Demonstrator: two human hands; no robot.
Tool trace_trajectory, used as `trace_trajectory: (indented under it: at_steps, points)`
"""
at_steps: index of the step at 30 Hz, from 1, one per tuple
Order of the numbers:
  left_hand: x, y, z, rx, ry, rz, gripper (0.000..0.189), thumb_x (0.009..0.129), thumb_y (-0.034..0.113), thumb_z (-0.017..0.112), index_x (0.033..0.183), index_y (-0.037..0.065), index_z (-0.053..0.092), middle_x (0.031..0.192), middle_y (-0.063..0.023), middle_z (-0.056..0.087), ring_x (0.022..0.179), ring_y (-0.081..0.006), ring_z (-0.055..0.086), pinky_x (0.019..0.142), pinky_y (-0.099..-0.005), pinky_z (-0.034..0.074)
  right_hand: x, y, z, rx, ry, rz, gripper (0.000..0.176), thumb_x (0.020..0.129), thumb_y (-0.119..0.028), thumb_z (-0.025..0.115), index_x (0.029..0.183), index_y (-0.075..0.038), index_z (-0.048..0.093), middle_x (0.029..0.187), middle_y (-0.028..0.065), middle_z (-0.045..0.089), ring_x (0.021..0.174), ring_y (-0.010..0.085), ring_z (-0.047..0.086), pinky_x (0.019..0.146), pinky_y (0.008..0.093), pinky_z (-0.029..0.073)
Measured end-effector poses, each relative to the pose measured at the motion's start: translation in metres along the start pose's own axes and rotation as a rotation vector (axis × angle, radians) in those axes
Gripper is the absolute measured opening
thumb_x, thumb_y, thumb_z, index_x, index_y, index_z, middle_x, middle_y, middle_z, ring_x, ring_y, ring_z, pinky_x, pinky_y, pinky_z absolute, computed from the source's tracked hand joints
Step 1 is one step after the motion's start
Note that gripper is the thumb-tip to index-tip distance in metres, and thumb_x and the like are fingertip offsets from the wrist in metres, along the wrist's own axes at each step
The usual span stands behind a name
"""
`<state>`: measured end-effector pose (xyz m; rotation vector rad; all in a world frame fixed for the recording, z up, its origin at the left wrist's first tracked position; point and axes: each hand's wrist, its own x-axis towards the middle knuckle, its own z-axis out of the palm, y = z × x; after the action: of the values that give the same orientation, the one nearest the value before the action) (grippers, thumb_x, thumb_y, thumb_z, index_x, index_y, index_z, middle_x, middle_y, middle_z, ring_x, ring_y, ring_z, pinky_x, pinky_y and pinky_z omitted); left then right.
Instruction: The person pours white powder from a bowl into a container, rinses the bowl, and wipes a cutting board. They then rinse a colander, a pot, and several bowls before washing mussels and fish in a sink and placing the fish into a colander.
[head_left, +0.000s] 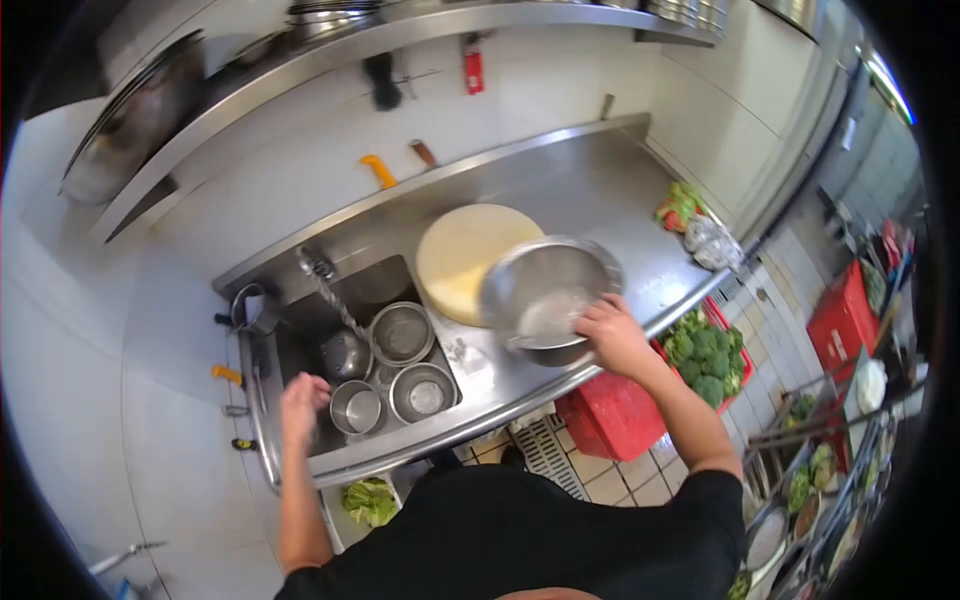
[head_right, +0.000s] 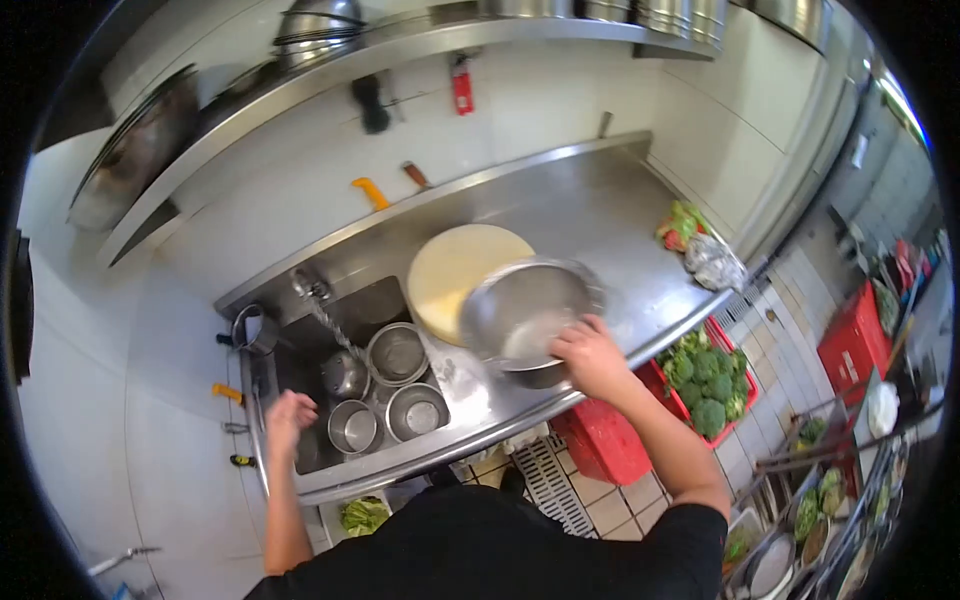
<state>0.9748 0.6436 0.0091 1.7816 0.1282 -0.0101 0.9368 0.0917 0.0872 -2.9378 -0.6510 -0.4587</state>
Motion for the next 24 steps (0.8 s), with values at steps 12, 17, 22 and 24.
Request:
trace_trajectory:
  at_steps: [12, 17, 22, 24]
  points:
    - [0.110, -0.186, -0.016, -0.122, 0.278, -0.066, 0.059, 0.100, 0.046, 0.043, 0.141, 0.004, 0.039, 0.135, -0.0136, 0.049, 0.111, -0.0245, 0.055, 0.098, -0.0347, 0.042, 0.258, -0.203, 0.228, 0.910, -0.168, 0.321, 0.064, 0.078, -0.064, 0.062, 0.079, -0.001, 0.072, 0.072, 0.0220, 0.066, 0.072, 0.0385, 0.065, 0.068, 0.0429, 0.050]
    - [0.172, -0.130, -0.051, 0.559, 0.226, 0.392, 0.052, 0.090, 0.036, 0.061, 0.128, 0.002, 0.053, 0.138, -0.0196, 0.047, 0.127, -0.0370, 0.043, 0.108, -0.0430, 0.033, 0.303, -0.234, 0.318, 0.961, -0.302, 0.561, 0.073, 0.071, -0.073, 0.063, 0.074, 0.000, 0.073, 0.065, 0.0178, 0.066, 0.063, 0.0277, 0.067, 0.064, 0.0379, 0.051]
    - [0.248, -0.067, -0.026, 0.686, -0.244, 0.472, 0.040, 0.087, 0.037, 0.061, 0.110, 0.005, 0.066, 0.103, -0.0198, 0.066, 0.102, -0.0380, 0.060, 0.090, -0.0438, 0.047, 0.350, -0.231, 0.322, 0.707, -0.337, 0.533, 0.078, 0.070, -0.075, 0.061, 0.074, 0.001, 0.072, 0.070, 0.0214, 0.067, 0.070, 0.0336, 0.068, 0.066, 0.0405, 0.052]
    - [0.279, -0.066, -0.004, 0.827, -0.268, 0.342, 0.039, 0.089, 0.040, 0.057, 0.101, 0.005, 0.069, 0.092, -0.0204, 0.067, 0.092, -0.0401, 0.063, 0.083, -0.0455, 0.049, 0.364, -0.231, 0.328, 0.719, -0.312, 0.537, 0.076, 0.073, -0.074, 0.059, 0.079, 0.001, 0.072, 0.074, 0.0232, 0.067, 0.076, 0.0365, 0.068, 0.071, 0.0424, 0.052]
